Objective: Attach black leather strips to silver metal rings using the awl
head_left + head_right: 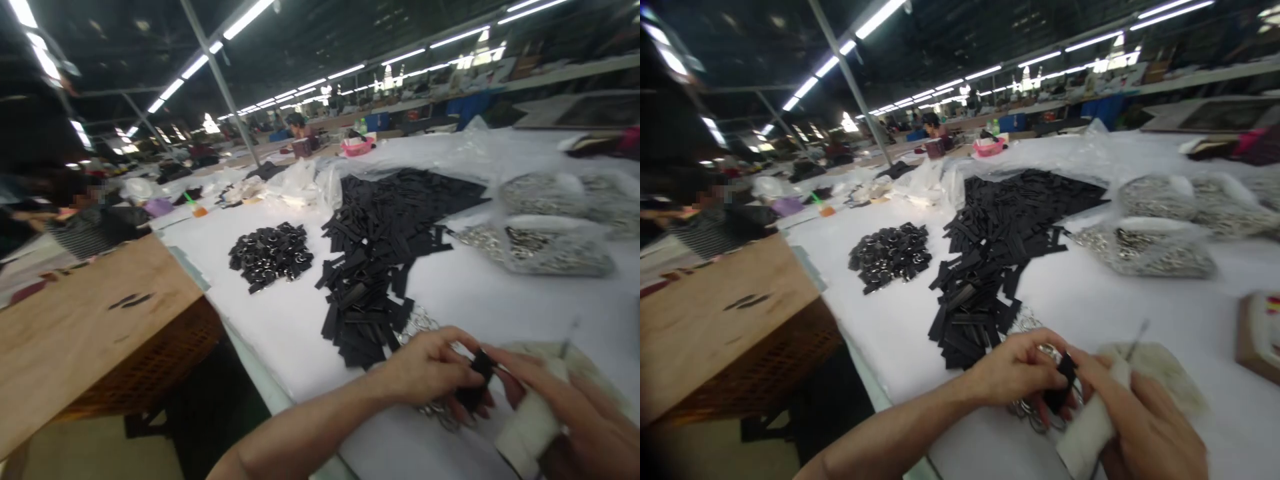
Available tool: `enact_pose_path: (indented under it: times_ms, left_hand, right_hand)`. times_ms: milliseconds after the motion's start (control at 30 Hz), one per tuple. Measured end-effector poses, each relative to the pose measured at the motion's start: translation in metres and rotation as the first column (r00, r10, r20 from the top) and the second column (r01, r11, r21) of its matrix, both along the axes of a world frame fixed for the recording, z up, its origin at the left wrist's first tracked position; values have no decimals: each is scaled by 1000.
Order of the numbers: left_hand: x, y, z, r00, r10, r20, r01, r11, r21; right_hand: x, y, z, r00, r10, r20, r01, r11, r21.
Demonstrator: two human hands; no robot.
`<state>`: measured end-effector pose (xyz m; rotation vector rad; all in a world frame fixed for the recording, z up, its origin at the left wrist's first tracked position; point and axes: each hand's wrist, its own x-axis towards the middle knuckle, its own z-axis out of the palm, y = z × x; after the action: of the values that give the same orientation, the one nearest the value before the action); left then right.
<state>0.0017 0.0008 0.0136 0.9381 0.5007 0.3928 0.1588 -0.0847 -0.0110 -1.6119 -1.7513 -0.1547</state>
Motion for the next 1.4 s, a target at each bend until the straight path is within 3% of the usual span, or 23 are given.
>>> enact_pose_path:
  times_ms: [100,167,333,433,567,733,867,967,1067,1200,1333,1400]
  left_hand:
    - [-2,3,12,997,-60,-51,62,997,54]
    - [-2,8,16,994,-77,-82,83,993,82]
    - [-2,11,21,988,-132,-84,140,985,97]
    - [-3,11,20,995,-71,-63,75,995,58]
    - [-5,14,13,994,82,-70,-89,992,-90]
    - [-4,15,10,979,199,-46,-204,962,-181]
    - [-2,12,12,960,274,-49,-278,940,-198]
    - [1,9,13,967,253,-39,-256,945,-205]
    - [2,7,12,974,227,-10,-225,954,-199]
    - [1,6,11,970,242,17,-232,946,-225]
    - [0,6,11,965,261,-5,-253,928,-274]
    - [1,5,11,963,268,9,-256,928,-272]
  right_hand:
    - [-10,6,24,981,94,-168,-86,995,55]
    - [-16,11,30,955,123,-270,-111,992,57]
    - [-22,10,28,890,153,-429,-151,988,39]
    - [-22,7,27,872,209,-444,-188,978,89]
    - [-22,10,34,942,224,-250,-190,970,152]
    - [-29,16,39,954,265,140,-277,958,76]
    - [-30,17,37,938,284,197,-308,946,100]
    - [-28,17,36,942,279,186,-300,949,94]
    - [-26,15,33,952,287,112,-295,953,65]
    - [-27,13,26,953,281,-116,-273,959,80]
    - [-33,11,24,924,122,-361,-104,992,70]
    - [-36,12,27,856,19,-516,-23,1000,-1]
